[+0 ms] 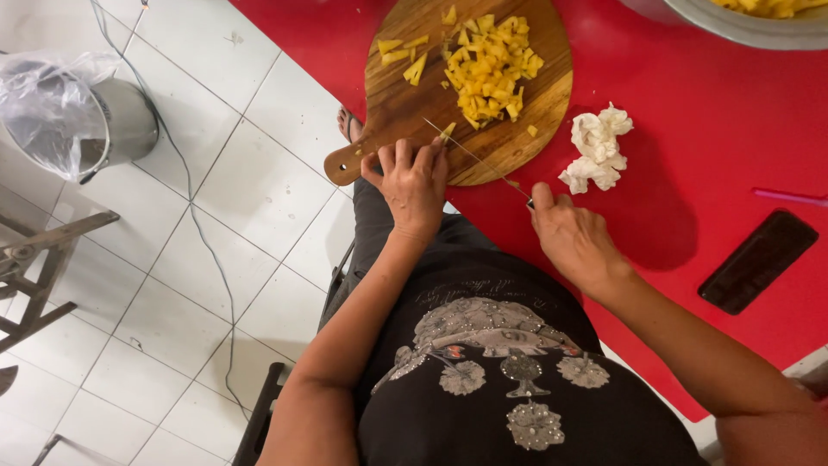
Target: Slicing yellow fruit on a wooden board and transferring it to a large bowl
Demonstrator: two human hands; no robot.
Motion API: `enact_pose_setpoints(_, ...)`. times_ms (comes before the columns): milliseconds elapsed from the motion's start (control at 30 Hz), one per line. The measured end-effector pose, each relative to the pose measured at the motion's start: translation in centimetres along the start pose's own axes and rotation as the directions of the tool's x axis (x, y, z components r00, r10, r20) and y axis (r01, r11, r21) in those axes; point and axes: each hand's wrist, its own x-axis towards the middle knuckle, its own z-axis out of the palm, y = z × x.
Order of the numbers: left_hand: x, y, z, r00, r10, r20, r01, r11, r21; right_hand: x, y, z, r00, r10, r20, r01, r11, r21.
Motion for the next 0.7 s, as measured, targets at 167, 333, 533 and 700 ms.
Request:
enact_pose_setpoints(167, 0.3, 0.7, -0.2, 0.999, -0.038, 0.003, 0.038, 0.999, -0.011, 2.7, -1.7, 1.4, 1.0, -0.004, 0.006, 0.005, 0.996, -0.094)
enact_pose_setpoints(333, -0.2, 0.4, -0.4, 0.996, -0.08, 0.051, 0.082, 0.996, -0.041, 4.4, -2.3, 1.5, 0.994, -0.078, -0.073, 0.074, 0.996, -0.05)
enact_pose_setpoints(533, -0.6, 0.0, -0.1, 0.991, -0.111, 0.078, 0.115, 0.992, -0.059, 0.5, 0.4, 1.4, 0.997, -0.026, -0.077, 0.02, 0.996, -0.083)
enact_pose_setpoints(700, -0.5, 0.1, -0.3, 0.993, -0.108, 0.053, 0.113, 0.989, -0.097, 0.6, -0.3, 2.0, 0.985, -0.045, -0.167, 0.038, 0.998, -0.046)
